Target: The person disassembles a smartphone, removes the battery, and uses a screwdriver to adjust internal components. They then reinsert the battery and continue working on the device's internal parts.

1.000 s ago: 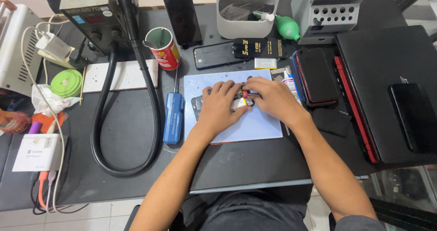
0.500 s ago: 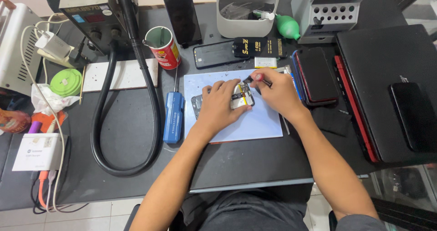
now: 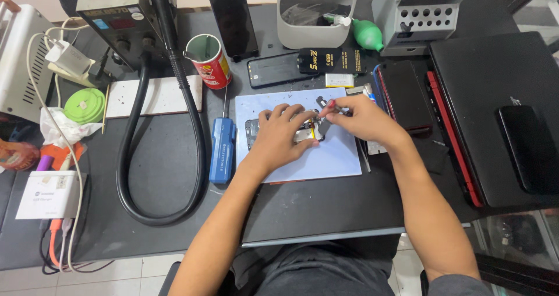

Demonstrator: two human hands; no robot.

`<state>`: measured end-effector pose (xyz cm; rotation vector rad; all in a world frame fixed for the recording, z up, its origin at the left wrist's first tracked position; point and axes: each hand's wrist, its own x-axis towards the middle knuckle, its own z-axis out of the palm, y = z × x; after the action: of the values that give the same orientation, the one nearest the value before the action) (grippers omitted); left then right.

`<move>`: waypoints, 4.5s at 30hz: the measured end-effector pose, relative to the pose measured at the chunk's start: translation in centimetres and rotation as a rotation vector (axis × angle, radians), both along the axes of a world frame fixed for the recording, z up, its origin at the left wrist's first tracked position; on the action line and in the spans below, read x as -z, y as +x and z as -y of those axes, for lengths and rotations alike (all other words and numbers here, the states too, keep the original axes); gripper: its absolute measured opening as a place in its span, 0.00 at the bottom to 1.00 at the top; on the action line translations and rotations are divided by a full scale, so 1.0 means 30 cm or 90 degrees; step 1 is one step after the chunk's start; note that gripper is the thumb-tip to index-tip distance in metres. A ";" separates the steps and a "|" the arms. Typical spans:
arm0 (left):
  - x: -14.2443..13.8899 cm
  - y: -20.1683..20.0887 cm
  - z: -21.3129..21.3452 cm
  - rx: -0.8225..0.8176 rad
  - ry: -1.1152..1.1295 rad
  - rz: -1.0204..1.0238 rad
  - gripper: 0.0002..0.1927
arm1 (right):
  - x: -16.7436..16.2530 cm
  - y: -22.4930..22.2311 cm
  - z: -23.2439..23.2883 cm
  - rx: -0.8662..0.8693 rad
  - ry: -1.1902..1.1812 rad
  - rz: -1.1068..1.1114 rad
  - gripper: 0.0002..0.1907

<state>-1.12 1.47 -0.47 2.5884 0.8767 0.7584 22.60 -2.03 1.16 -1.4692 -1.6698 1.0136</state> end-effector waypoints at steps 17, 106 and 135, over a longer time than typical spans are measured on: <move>-0.029 -0.013 -0.003 0.000 -0.082 0.001 0.36 | 0.009 -0.053 0.003 -0.007 0.066 0.054 0.09; 0.015 0.010 0.001 -0.095 -0.001 0.121 0.06 | 0.027 -0.052 0.002 -0.019 0.011 -0.001 0.10; -0.006 -0.012 -0.028 -0.163 -0.011 0.178 0.03 | 0.034 -0.038 -0.003 0.035 0.003 0.062 0.10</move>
<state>-1.47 2.30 -0.30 2.3032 1.1279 1.1429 21.47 -1.96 0.15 -1.5754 -1.6888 0.9201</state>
